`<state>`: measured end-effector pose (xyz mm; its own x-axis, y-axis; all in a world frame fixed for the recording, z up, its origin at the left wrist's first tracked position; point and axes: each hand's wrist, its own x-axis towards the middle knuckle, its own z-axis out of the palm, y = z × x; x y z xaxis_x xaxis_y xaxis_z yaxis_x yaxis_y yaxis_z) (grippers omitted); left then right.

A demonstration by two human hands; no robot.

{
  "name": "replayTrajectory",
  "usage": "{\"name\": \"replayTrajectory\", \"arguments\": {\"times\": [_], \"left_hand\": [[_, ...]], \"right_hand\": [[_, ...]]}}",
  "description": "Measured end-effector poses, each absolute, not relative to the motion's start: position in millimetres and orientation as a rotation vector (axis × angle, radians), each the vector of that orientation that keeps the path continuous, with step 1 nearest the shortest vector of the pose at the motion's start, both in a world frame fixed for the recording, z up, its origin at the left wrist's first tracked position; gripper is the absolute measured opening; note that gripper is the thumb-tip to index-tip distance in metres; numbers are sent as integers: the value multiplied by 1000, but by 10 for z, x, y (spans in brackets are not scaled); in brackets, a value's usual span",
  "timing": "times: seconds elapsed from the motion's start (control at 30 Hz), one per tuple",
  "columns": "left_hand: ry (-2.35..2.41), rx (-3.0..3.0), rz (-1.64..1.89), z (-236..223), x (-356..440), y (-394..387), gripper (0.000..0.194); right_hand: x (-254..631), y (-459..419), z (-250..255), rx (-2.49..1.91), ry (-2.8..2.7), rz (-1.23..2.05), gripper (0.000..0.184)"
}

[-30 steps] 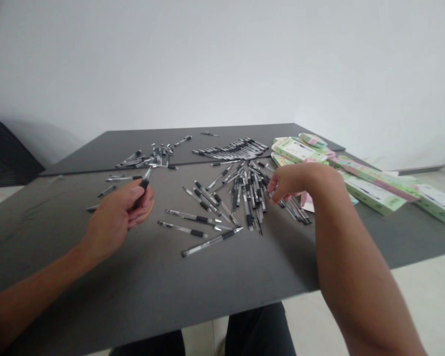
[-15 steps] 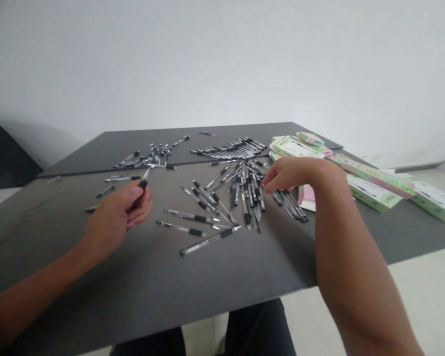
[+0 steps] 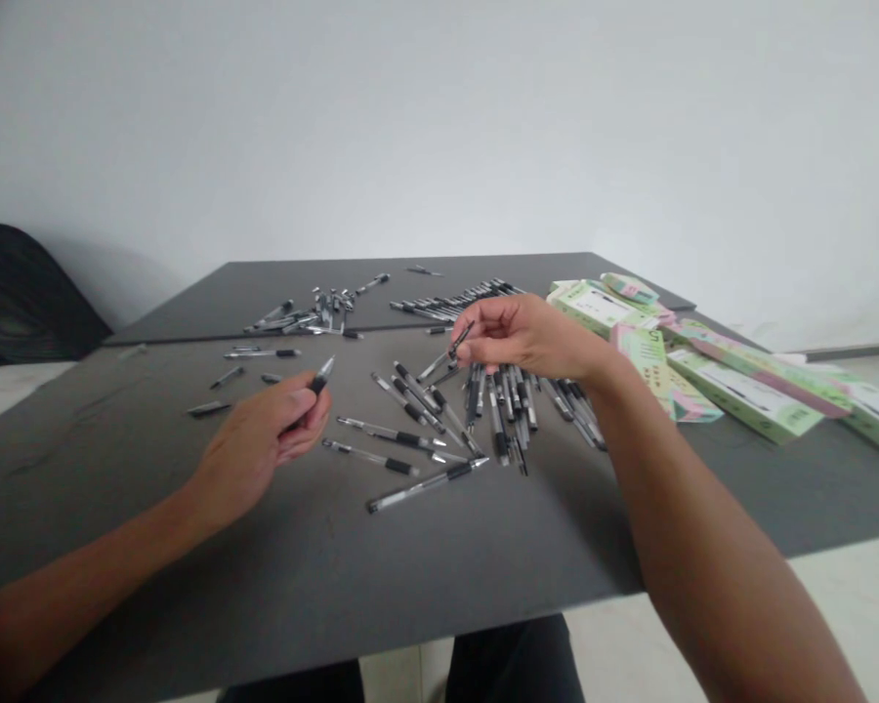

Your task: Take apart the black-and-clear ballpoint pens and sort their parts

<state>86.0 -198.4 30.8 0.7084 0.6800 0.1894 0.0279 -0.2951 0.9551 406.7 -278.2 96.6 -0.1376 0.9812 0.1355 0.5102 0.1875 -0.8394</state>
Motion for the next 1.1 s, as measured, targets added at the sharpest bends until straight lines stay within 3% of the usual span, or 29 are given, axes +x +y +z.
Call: {"name": "replayTrajectory", "arguments": {"times": [0.2, 0.37, 0.67, 1.1], "left_hand": [[556, 1898, 659, 312, 832, -2015, 38], [539, 1977, 677, 335, 832, -2049, 36], [509, 2142, 663, 437, 817, -2062, 37], [575, 2358, 764, 500, 855, -2056, 36]], "right_hand": [[3540, -2627, 696, -1073, -1554, 1127, 30], [3291, -2683, 641, -1067, -1500, 1232, 34], [3316, -2744, 758, -1160, -1628, 924, 27], [3470, -2808, 880, -1193, -1963, 501, 31]]}}
